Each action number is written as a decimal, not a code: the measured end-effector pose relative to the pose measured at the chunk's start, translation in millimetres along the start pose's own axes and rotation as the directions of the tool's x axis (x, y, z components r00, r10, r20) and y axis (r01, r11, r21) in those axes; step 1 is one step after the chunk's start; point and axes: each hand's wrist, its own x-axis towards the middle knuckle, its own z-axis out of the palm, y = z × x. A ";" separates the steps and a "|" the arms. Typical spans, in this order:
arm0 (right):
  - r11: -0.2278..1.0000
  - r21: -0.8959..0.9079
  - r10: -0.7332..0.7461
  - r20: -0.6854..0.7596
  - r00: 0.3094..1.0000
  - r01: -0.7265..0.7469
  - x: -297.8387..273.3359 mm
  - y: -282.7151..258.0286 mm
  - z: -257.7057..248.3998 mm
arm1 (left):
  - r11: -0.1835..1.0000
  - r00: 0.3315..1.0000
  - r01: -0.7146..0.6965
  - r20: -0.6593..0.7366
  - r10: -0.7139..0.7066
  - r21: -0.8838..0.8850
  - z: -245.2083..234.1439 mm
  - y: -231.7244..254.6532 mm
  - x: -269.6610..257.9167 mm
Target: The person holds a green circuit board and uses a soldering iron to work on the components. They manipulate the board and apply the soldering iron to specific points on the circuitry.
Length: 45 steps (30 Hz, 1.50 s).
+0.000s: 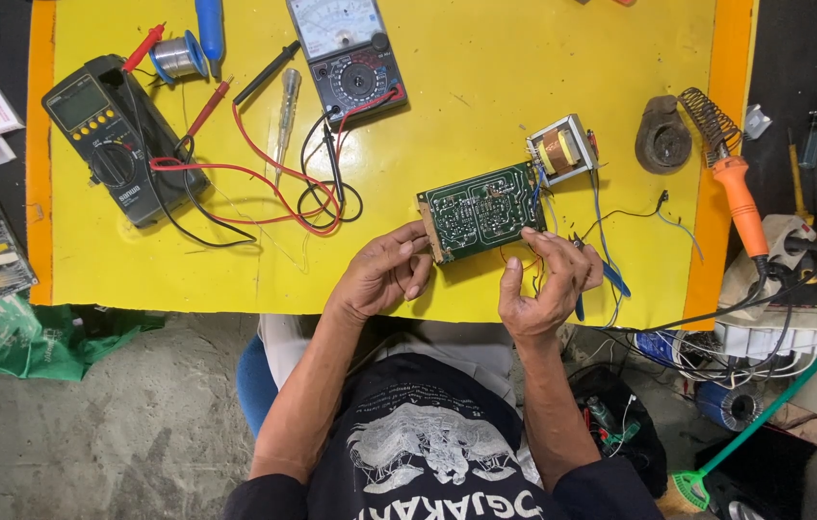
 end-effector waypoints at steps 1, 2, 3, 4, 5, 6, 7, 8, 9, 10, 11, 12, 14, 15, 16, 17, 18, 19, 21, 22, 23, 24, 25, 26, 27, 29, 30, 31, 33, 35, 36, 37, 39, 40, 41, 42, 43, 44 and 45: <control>1.000 0.000 0.000 0.000 1.000 0.000 0.8 -0.8 -0.2 | 1.000 1.000 0.000 0.000 0.000 0.000 -0.2 0.0 0.0; 1.000 0.007 0.005 0.002 1.000 -0.005 1.7 -1.7 -0.5 | 1.000 1.000 0.000 -0.001 0.000 0.002 -0.2 0.1 0.0; 1.000 0.014 0.010 0.004 1.000 -0.010 2.5 -2.6 -0.9 | 1.000 1.000 0.001 -0.002 -0.001 0.003 -0.3 0.1 0.0; 1.000 0.014 0.010 0.003 1.000 -0.010 2.1 -2.3 -0.9 | 1.000 1.000 0.001 -0.002 -0.001 0.003 0.0 0.0 0.2; 1.000 0.013 0.010 0.005 1.000 -0.010 1.7 -2.0 -0.9 | 1.000 1.000 0.001 -0.001 -0.001 0.000 0.3 -0.1 0.4; 1.000 0.013 0.010 0.006 1.000 -0.010 1.2 -2.0 -0.9 | 1.000 1.000 0.001 -0.001 -0.001 -0.003 0.5 0.0 0.4; 1.000 0.013 0.010 0.007 1.000 -0.010 1.3 -2.4 -1.2 | 1.000 1.000 0.001 -0.002 -0.001 -0.003 0.3 0.0 0.3; 1.000 0.013 0.012 0.009 1.000 -0.012 1.4 -2.7 -1.5 | 1.000 1.000 0.001 -0.002 -0.001 -0.003 0.0 -0.1 0.4; 1.000 0.014 0.014 0.011 1.000 -0.014 1.5 -3.0 -1.8 | 1.000 1.000 0.000 -0.002 0.000 -0.003 -0.3 -0.2 0.4; 1.000 0.014 0.014 0.011 1.000 -0.014 1.7 -3.5 -1.9 | 1.000 1.000 0.000 -0.002 0.000 -0.003 -0.6 -0.4 0.2; 1.000 0.018 0.016 0.011 1.000 -0.016 1.9 -4.0 -2.0 | 1.000 1.000 0.003 0.000 -0.003 -0.004 -0.9 -0.6 0.1; 1.000 0.022 0.017 0.011 1.000 -0.017 2.1 -4.4 -2.1 | 1.000 1.000 0.005 0.001 -0.005 -0.004 -1.2 -0.8 0.0; 0.999 0.027 0.020 0.009 1.000 -0.020 3.9 -6.2 -2.4 | 1.000 1.000 0.007 0.000 -0.007 -0.004 -0.7 -0.2 -0.1; 0.999 0.032 0.022 0.007 1.000 -0.022 4.9 -7.0 -2.5 | 1.000 1.000 0.009 -0.002 -0.009 -0.005 -0.4 0.1 -0.1; 0.999 0.032 0.022 0.007 1.000 -0.022 4.3 -6.5 -2.3 | 1.000 1.000 0.009 -0.001 -0.009 -0.005 -0.1 0.3 0.0; 0.999 0.031 0.021 0.006 1.000 -0.021 3.7 -6.1 -2.1 | 1.000 1.000 0.010 0.000 -0.010 -0.002 0.3 0.6 0.0; 0.999 0.030 0.019 0.004 1.000 -0.019 3.1 -5.8 -1.8 | 1.000 1.000 0.011 0.002 -0.011 0.003 0.6 1.0 0.0; 0.999 0.031 0.019 0.004 1.000 -0.019 2.1 -4.4 -1.4 | 1.000 1.000 0.010 0.002 -0.010 0.003 0.6 1.1 0.1; 1.000 0.017 0.013 0.006 1.000 -0.013 -0.2 -1.8 -0.9 | 1.000 1.000 0.011 0.001 -0.011 0.004 0.6 1.0 -0.1; 1.000 0.017 0.013 0.006 1.000 -0.013 -0.2 -1.8 -0.9 | 1.000 1.000 0.011 0.001 -0.011 0.004 0.6 1.0 -0.3; 1.000 0.014 0.014 0.005 1.000 -0.014 -0.2 -1.8 -1.0 | 1.000 1.000 0.013 -0.003 -0.013 0.008 0.7 1.0 -0.5; 1.000 0.012 0.015 0.005 1.000 -0.015 -0.1 -1.8 -1.0 | 1.000 1.000 0.015 -0.008 -0.015 0.011 0.8 1.1 -0.6; 1.000 0.012 0.015 0.004 1.000 -0.015 0.1 -1.6 -1.1 | 1.000 1.000 0.015 -0.008 -0.015 0.012 0.7 1.1 -0.8; 1.000 0.007 0.009 0.005 1.000 -0.009 0.2 -1.3 -1.2 | 1.000 1.000 0.012 -0.010 -0.012 0.015 0.6 1.0 -0.9; 1.000 0.002 0.003 0.007 1.000 -0.003 0.3 -0.9 -1.4 | 1.000 1.000 0.010 -0.012 -0.010 0.018 0.5 0.8 -0.9; 1.000 0.006 0.005 0.004 1.000 -0.005 1.6 -2.8 -1.3 | 1.000 1.000 0.010 -0.013 -0.009 0.019 0.4 0.6 -1.2; 1.000 0.011 0.006 0.003 1.000 -0.006 2.2 -3.7 -1.2 | 1.000 1.000 0.009 -0.014 -0.009 0.020 0.3 0.6 -1.3; 1.000 0.011 0.007 0.002 1.000 -0.007 1.8 -3.3 -0.8 | 1.000 1.000 0.010 -0.014 -0.010 0.021 -0.8 -0.5 -1.2; 1.000 0.009 0.004 0.000 1.000 -0.004 0.9 -2.5 0.0 | 1.000 1.000 0.014 -0.028 -0.014 0.021 -3.2 -2.5 -1.1; 1.000 0.007 0.002 0.001 1.000 -0.002 -0.3 -0.5 -0.1 | 1.000 0.999 0.016 -0.029 -0.016 0.022 -3.7 -3.0 -0.6; 1.000 0.004 -0.002 0.003 1.000 0.002 -1.0 0.5 -0.3 | 1.000 0.999 0.018 -0.029 -0.017 0.020 -3.9 -3.5 -0.3; 1.000 0.004 0.000 0.003 1.000 0.000 -0.3 0.3 -0.5 | 1.000 0.999 0.020 -0.030 -0.019 0.020 -2.4 -2.1 -0.2; 1.000 -0.003 -0.005 0.006 1.000 0.005 0.7 0.0 -0.3 | 1.000 1.000 0.022 -0.022 -0.021 0.020 0.3 0.5 -0.2; 1.000 -0.002 -0.002 0.008 1.000 0.002 1.8 -0.2 -0.1 | 1.000 0.999 0.024 -0.025 -0.023 0.019 0.8 1.2 0.5; 1.000 0.006 -0.008 0.007 1.000 0.008 2.8 -0.2 0.2 | 1.000 1.000 0.024 -0.019 -0.024 0.010 1.1 1.7 1.3; 1.000 0.013 -0.013 0.007 1.000 0.013 3.3 -0.3 -0.1 | 1.000 1.000 0.026 -0.012 -0.026 0.001 1.6 1.8 1.9; 1.000 0.012 -0.009 0.009 1.000 0.009 5.0 -5.1 -5.5 | 1.000 0.999 0.029 -0.014 -0.029 0.000 3.8 2.9 1.4; 0.999 0.044 -0.001 -0.005 1.000 0.002 7.5 -9.8 -10.4 | 1.000 1.000 0.027 -0.014 -0.027 -0.002 6.2 4.8 2.2; 0.997 0.077 0.007 -0.020 1.000 -0.005 10.1 -14.3 -15.9 | 1.000 1.000 0.025 -0.013 -0.026 -0.004 9.0 6.3 3.0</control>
